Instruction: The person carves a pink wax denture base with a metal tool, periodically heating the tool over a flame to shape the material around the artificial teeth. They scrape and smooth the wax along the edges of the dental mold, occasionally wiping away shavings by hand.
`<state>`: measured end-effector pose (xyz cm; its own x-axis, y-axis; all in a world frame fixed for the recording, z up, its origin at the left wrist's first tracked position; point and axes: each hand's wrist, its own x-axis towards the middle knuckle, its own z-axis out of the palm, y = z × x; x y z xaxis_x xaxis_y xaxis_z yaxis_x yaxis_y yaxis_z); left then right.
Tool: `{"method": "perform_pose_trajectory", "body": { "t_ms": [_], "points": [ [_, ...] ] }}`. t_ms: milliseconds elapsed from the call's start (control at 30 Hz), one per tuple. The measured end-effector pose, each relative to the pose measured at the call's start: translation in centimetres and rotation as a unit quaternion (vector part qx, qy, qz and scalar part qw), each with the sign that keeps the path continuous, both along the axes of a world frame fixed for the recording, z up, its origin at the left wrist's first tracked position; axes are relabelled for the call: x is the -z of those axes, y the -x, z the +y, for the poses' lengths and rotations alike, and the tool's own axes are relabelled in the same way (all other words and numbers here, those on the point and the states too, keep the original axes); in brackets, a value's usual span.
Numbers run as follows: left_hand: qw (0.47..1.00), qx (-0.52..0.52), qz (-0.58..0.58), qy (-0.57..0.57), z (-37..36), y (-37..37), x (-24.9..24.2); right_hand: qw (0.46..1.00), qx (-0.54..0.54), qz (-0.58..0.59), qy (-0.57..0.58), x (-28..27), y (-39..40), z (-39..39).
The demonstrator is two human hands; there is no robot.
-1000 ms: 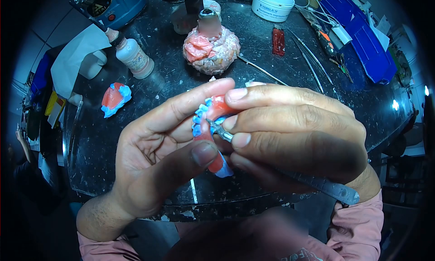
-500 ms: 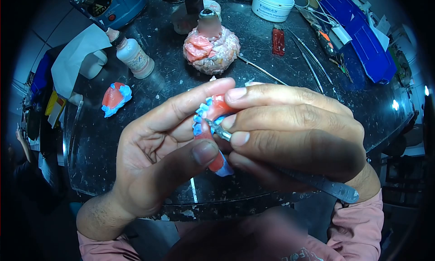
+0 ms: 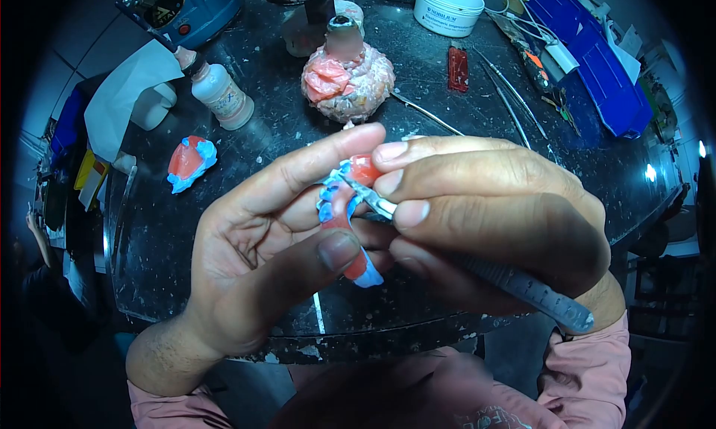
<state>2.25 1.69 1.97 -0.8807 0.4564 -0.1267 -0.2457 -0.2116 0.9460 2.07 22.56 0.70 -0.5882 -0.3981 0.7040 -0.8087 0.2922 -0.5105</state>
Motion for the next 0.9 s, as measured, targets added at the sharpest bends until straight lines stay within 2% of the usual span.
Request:
{"method": "perform_pose_trajectory", "body": {
  "t_ms": [333,400,533,600,767,833,900],
  "points": [
    [1.0,0.005,0.009,0.011,0.2,0.1,0.2,1.0,-0.011,0.013,-0.016,-0.4,0.2,-0.2],
    [0.998,-0.046,0.035,0.007,0.7,-0.1,0.5,1.0,-0.008,0.017,-0.018,-0.3,0.2,0.0],
    [0.998,-0.058,0.023,0.007,0.7,-0.2,0.1,0.999,-0.008,0.037,-0.007,0.2,0.4,-0.1],
    [0.999,-0.006,0.015,0.035,0.0,0.1,-0.2,0.999,0.008,0.028,-0.014,0.1,0.1,-0.1],
    [0.999,-0.03,0.012,0.012,0.4,-0.1,0.2,0.999,0.015,0.035,-0.024,0.1,0.3,0.3],
    [0.999,-0.031,0.011,0.002,0.5,-0.1,0.2,0.999,-0.009,0.045,0.007,-0.1,1.1,0.6],
    [0.999,0.005,-0.01,0.038,0.3,-0.1,0.1,0.999,-0.02,0.042,0.025,-0.1,1.7,0.9]
  ]
}}
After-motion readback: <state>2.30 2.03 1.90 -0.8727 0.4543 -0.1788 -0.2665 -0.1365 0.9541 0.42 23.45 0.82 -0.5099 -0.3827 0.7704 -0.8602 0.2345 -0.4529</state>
